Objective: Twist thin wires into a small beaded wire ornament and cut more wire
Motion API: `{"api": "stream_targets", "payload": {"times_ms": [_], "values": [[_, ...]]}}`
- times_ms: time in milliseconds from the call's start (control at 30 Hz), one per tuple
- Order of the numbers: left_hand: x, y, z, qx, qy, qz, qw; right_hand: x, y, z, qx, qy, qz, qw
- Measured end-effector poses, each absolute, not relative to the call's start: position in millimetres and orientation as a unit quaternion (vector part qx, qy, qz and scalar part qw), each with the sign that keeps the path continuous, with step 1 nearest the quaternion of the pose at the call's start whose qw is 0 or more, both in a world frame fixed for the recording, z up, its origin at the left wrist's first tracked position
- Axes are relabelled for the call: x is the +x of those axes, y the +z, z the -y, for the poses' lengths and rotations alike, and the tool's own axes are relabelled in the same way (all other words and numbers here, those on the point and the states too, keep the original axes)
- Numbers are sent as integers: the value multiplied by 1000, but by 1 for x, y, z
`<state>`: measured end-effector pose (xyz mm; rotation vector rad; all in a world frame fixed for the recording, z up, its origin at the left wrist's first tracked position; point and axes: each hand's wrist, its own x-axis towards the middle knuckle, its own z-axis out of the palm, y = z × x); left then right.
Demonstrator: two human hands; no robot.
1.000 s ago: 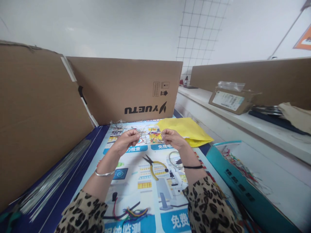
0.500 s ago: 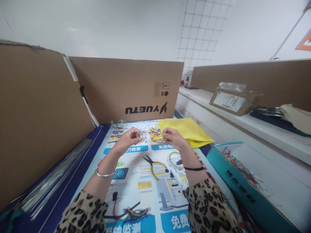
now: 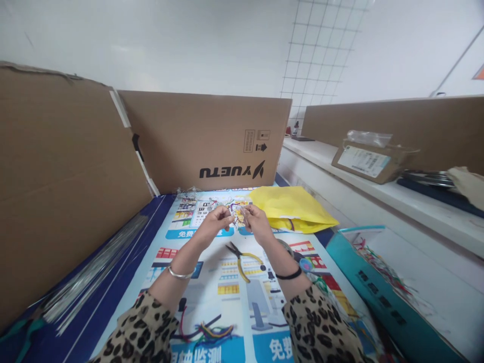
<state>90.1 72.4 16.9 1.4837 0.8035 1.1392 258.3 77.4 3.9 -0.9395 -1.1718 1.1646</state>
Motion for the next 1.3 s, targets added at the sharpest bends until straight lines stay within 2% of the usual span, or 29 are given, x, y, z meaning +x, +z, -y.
{"api": "stream_targets", "payload": {"times_ms": [100, 300, 733, 933, 1300], "values": [[75, 21, -79, 590, 511, -331, 530, 277, 9, -80, -398, 501, 502, 582], [68, 12, -88, 609, 490, -331, 528, 289, 3, -85, -390, 539, 479, 573], [69, 16, -87, 620, 485, -361, 500, 302, 1, -79, -306, 699, 450, 464], [69, 15, -88, 632, 476, -360, 494, 294, -2, -81, -345, 692, 423, 473], [65, 16, -90, 645, 463, -353, 495, 295, -11, -83, -326, 696, 422, 481]]}}
